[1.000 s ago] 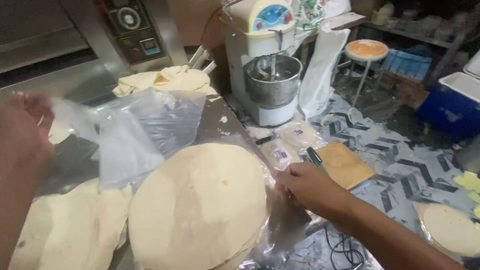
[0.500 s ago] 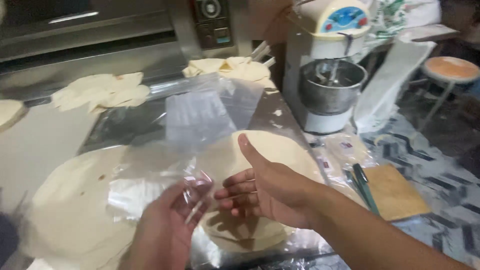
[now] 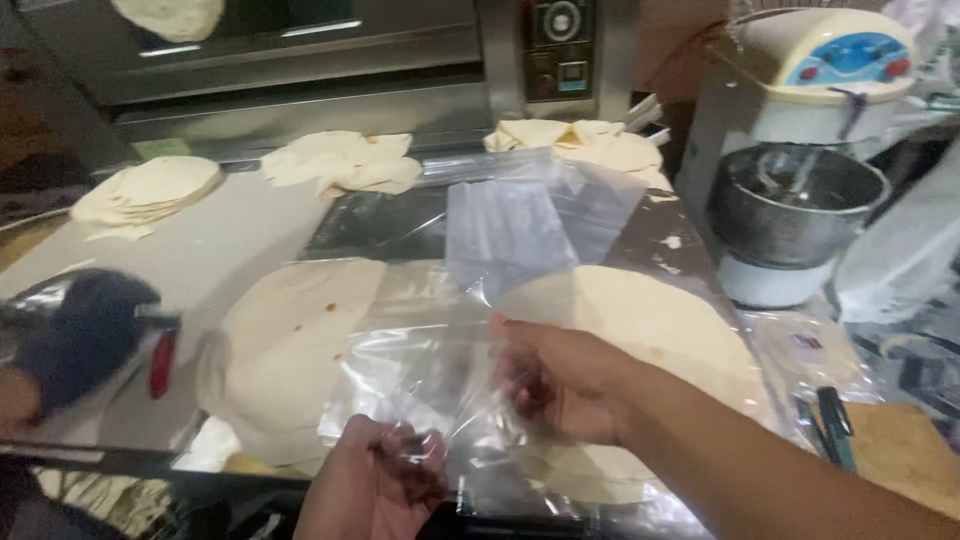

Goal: The person places circular flatbreads into plastic bags and stacks the filled bags on a metal table in a bakery.

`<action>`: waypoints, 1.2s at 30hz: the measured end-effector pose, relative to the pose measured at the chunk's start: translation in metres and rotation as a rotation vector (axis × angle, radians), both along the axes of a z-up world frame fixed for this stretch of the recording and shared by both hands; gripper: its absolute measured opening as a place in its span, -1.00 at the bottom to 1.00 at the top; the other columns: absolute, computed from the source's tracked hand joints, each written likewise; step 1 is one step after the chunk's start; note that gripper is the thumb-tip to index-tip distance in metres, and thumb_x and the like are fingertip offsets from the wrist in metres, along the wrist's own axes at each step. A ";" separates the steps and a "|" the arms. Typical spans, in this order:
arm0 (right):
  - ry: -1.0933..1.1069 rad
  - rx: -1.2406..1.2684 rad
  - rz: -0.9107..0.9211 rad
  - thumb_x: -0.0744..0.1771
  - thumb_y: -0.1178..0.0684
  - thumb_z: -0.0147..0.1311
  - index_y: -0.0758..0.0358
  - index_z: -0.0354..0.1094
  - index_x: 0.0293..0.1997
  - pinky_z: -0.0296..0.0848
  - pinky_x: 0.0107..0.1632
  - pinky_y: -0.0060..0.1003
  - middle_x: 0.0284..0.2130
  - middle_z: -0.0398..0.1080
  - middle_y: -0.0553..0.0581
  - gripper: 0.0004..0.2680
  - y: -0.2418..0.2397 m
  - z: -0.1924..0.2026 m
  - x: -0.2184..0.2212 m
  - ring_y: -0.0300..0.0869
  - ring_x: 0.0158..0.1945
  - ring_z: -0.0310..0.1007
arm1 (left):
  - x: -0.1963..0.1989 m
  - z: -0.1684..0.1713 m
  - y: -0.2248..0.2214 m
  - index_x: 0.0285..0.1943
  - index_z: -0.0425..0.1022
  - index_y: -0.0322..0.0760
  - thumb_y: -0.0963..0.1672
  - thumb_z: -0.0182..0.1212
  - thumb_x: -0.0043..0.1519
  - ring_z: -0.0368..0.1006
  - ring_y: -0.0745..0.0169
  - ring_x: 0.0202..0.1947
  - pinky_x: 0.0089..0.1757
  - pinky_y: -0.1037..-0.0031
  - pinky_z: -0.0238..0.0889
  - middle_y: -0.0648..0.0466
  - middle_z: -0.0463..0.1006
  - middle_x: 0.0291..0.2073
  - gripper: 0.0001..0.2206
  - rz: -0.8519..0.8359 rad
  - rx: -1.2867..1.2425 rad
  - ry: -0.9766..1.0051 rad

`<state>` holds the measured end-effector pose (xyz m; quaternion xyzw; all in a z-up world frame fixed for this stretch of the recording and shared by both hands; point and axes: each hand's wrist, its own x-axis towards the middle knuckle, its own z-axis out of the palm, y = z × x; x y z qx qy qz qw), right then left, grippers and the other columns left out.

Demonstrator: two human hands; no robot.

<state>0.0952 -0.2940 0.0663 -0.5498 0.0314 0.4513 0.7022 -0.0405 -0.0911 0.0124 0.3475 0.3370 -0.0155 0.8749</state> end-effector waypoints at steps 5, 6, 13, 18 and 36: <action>-0.059 0.071 0.059 0.40 -0.10 -0.09 0.17 0.44 -0.01 0.37 -0.16 -0.27 -0.38 0.42 0.02 -0.77 0.026 -0.007 0.021 -0.21 -0.27 0.37 | -0.027 -0.041 0.041 -0.42 0.21 -0.14 0.08 0.01 0.21 0.17 0.22 -0.67 -0.53 0.36 0.17 0.07 0.31 -0.62 -0.68 -0.075 -0.223 -0.182; -0.082 0.105 0.069 0.41 -0.07 -0.14 0.18 0.43 0.03 0.39 -0.10 -0.23 -0.30 0.46 0.05 -0.76 0.032 -0.005 0.024 -0.19 -0.20 0.41 | -0.029 -0.035 0.044 -0.44 0.18 -0.08 0.21 0.01 0.21 0.06 0.27 -0.70 -0.61 0.44 0.04 0.11 0.24 -0.66 -0.56 -0.203 -0.255 -0.266; -0.158 0.055 -0.084 0.39 -0.37 -0.39 0.36 0.39 0.05 0.46 0.09 -0.07 -0.08 0.53 0.22 -0.47 0.058 0.027 0.046 0.01 0.03 0.51 | -0.043 0.025 0.033 -0.18 0.49 -0.27 0.25 0.24 0.13 0.01 0.28 -0.63 -0.57 0.47 -0.14 0.09 0.20 -0.59 -0.43 -0.043 0.315 0.257; -1.348 -1.084 0.178 0.18 -0.63 -0.01 0.44 0.46 0.06 0.50 0.19 0.01 0.02 0.51 0.43 -0.26 0.041 0.007 0.100 0.15 0.12 0.52 | -0.059 0.003 0.082 0.00 0.45 -0.10 0.01 0.31 0.22 0.09 0.41 -0.60 -0.57 0.52 -0.08 0.22 0.31 -0.52 -0.73 0.359 0.228 -0.027; -1.323 -0.973 0.621 0.08 -0.44 0.25 0.25 0.61 -0.24 0.51 -0.13 -0.18 -0.29 0.64 0.20 -0.49 0.077 -0.017 0.195 -0.07 -0.17 0.62 | -0.052 -0.001 0.120 -0.08 0.46 -0.15 0.04 0.11 0.31 0.12 0.41 -0.52 -0.42 0.52 0.05 0.22 0.31 -0.49 -0.74 0.542 0.029 0.115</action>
